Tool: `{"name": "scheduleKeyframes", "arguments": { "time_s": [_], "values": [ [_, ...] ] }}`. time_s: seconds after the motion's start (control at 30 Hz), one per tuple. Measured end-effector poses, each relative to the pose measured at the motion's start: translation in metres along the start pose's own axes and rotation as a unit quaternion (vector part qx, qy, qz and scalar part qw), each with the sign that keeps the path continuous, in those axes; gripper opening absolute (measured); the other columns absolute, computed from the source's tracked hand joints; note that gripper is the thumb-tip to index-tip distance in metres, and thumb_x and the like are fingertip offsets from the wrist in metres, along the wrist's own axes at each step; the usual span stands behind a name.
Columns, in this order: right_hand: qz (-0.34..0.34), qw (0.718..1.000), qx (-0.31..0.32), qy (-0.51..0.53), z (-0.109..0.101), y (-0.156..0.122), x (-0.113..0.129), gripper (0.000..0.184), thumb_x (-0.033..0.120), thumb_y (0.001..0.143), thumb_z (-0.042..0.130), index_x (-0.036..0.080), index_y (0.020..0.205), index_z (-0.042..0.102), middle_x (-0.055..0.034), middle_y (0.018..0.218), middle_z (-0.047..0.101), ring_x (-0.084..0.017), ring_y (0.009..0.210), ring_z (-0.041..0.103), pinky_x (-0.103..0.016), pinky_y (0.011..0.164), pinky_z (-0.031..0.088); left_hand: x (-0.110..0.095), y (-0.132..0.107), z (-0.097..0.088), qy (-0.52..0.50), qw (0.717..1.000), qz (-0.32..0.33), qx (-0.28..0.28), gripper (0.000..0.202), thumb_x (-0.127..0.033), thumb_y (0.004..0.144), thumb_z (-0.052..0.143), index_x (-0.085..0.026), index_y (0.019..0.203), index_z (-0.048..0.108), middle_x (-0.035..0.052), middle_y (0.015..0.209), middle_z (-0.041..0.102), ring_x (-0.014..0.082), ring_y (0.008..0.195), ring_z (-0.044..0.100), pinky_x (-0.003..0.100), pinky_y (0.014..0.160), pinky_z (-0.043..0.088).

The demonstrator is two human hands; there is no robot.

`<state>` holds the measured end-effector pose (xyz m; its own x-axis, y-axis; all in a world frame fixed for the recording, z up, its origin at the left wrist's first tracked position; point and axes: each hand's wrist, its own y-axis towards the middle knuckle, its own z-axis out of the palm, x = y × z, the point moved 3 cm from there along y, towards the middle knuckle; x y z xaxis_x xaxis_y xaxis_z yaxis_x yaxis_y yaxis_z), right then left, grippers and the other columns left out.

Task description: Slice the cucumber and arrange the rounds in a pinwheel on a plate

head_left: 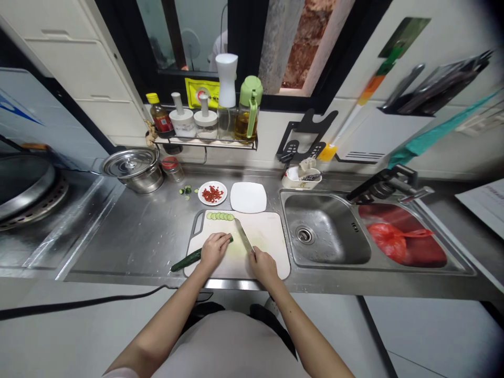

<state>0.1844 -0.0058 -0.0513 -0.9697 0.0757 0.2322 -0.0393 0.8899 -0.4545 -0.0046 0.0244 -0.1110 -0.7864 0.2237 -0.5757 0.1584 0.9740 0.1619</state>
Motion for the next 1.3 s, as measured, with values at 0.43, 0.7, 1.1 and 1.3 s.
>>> {"name": "scheduleKeyframes", "arguments": {
  "time_s": [0.43,0.7,1.1,1.3],
  "values": [
    [-0.049,0.999,0.023,0.01,0.003,-0.002,0.016,0.028,0.028,0.099,0.032,0.017,0.111,0.055,-0.0105,0.1,0.07,-0.022,0.091,0.064,-0.027,0.07,0.034,0.001,0.0,0.001,0.002,1.0,-0.02,0.016,0.03,-0.032,0.095,0.047,-0.03,0.114,0.069,0.0044,0.113,0.068,0.0195,0.107,0.058,0.033,0.097,0.046],
    [-0.046,0.999,0.029,0.0,-0.002,-0.004,0.021,0.029,0.025,0.098,0.032,0.016,0.111,0.055,-0.0122,0.1,0.07,-0.023,0.092,0.065,-0.028,0.07,0.035,0.001,-0.001,0.002,0.003,1.0,-0.003,-0.002,0.029,-0.032,0.095,0.048,-0.029,0.114,0.07,0.0043,0.112,0.069,0.0185,0.106,0.058,0.032,0.096,0.046],
    [-0.05,0.998,0.042,0.009,0.001,-0.003,0.022,0.03,0.026,0.098,0.031,0.015,0.112,0.056,-0.0137,0.101,0.069,-0.023,0.092,0.064,-0.028,0.071,0.036,0.003,-0.003,0.004,0.019,0.996,0.055,-0.069,0.025,-0.03,0.094,0.052,-0.026,0.109,0.072,0.0046,0.105,0.071,0.0181,0.098,0.061,0.032,0.087,0.051],
    [-0.046,0.998,0.042,0.015,0.001,-0.002,0.022,0.029,0.025,0.097,0.033,0.015,0.111,0.056,-0.0139,0.101,0.069,-0.024,0.093,0.064,-0.028,0.07,0.036,0.004,-0.003,0.005,0.021,0.993,0.076,-0.089,0.023,-0.028,0.094,0.053,-0.025,0.106,0.072,0.0045,0.102,0.072,0.0182,0.095,0.061,0.033,0.084,0.052]
  ]
}}
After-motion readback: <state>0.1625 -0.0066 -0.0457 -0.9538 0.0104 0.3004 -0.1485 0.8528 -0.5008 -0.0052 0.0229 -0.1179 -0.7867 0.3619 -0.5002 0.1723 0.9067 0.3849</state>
